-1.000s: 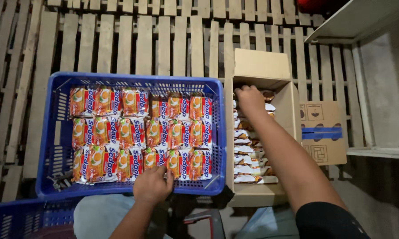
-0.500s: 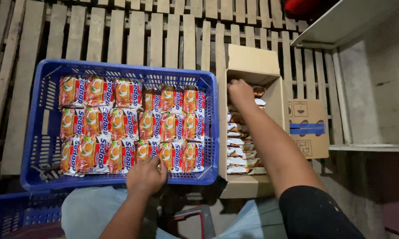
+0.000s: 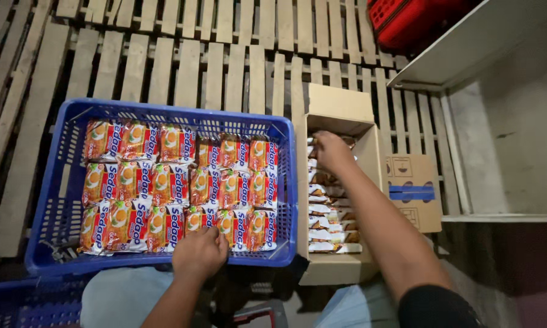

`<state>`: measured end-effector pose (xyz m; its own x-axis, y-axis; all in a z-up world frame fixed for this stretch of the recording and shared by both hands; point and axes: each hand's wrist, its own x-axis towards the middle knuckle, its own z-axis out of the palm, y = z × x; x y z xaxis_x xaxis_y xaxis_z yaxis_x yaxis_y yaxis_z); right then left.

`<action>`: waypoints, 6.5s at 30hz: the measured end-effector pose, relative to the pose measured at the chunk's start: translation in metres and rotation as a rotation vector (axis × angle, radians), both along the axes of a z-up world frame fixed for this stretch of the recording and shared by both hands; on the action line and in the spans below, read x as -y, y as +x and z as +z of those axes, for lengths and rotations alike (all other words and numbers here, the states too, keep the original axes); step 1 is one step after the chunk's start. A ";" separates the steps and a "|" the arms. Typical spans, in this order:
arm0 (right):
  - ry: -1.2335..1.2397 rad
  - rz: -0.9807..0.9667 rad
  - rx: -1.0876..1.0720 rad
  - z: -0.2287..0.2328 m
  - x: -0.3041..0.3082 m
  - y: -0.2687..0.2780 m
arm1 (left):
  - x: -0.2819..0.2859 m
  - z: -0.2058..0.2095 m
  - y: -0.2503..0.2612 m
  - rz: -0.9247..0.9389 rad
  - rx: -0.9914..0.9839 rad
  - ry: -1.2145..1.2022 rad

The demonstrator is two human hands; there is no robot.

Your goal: The person transfers individually wrapped snack packets from a blue plastic basket into a cardboard box. They pick up packets one by one and place them into the box, arranging them in neat rows.

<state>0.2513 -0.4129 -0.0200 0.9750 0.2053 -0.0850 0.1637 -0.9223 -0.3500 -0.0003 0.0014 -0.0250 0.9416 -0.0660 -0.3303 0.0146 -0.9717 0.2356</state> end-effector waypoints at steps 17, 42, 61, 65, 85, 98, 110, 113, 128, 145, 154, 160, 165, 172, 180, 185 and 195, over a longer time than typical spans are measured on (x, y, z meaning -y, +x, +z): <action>0.157 -0.842 -0.100 0.003 0.100 -0.270 | 0.000 0.063 0.022 0.219 -0.419 -0.174; 0.009 -1.010 0.163 -0.017 0.091 -0.316 | 0.064 0.051 0.242 1.036 -0.422 -1.024; 0.070 -0.796 0.232 0.031 0.066 -0.289 | 0.023 0.111 0.084 1.021 -0.378 -1.608; 0.088 -0.373 0.693 0.034 0.058 -0.295 | 0.043 0.089 0.033 0.976 -0.305 -1.773; 0.057 0.503 0.736 0.127 -0.093 -0.345 | 0.058 0.113 -0.045 0.588 -0.572 -1.751; 0.058 -0.236 -0.186 0.243 0.093 -0.252 | -0.020 0.011 0.006 0.219 -0.179 0.041; -0.469 0.286 -0.776 0.146 0.038 -0.235 | -0.020 -0.013 -0.013 0.044 0.419 0.172; -0.412 0.327 -0.938 0.136 0.040 -0.224 | -0.015 0.010 -0.013 0.088 0.288 0.125; -0.302 0.178 -0.895 0.162 0.050 -0.214 | -0.012 0.011 -0.011 0.096 0.261 0.118; 0.227 -0.681 -0.162 0.067 0.060 -0.294 | -0.006 0.044 0.006 0.257 -0.176 0.020; 0.286 -0.865 -0.182 0.063 0.048 -0.300 | -0.024 0.006 0.056 0.300 -0.303 -0.294; 0.246 -0.871 -0.093 0.055 0.051 -0.309 | 0.013 0.045 0.124 0.540 -0.311 -0.631; 0.358 -0.836 -0.065 0.039 0.063 -0.313 | 0.058 0.034 0.179 0.611 -0.253 -0.778; 0.296 -0.907 -0.104 0.055 0.051 -0.311 | 0.117 -0.015 0.238 0.664 -0.314 -0.833; 0.347 -0.935 -0.151 0.049 0.058 -0.311 | 0.131 -0.066 0.266 0.602 -0.362 -0.583; 0.360 -0.931 -0.112 0.047 0.056 -0.311 | 0.112 -0.041 0.260 0.652 -0.387 -0.843; 0.234 -0.788 0.049 0.057 0.049 -0.310 | 0.036 0.100 0.191 0.857 -0.346 -1.501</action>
<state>-0.0588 -0.4621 0.0365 0.8419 -0.5338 -0.0788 -0.4814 -0.6771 -0.5565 0.1902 -0.0347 0.0747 0.7773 -0.0417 -0.6278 0.5961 0.3681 0.7136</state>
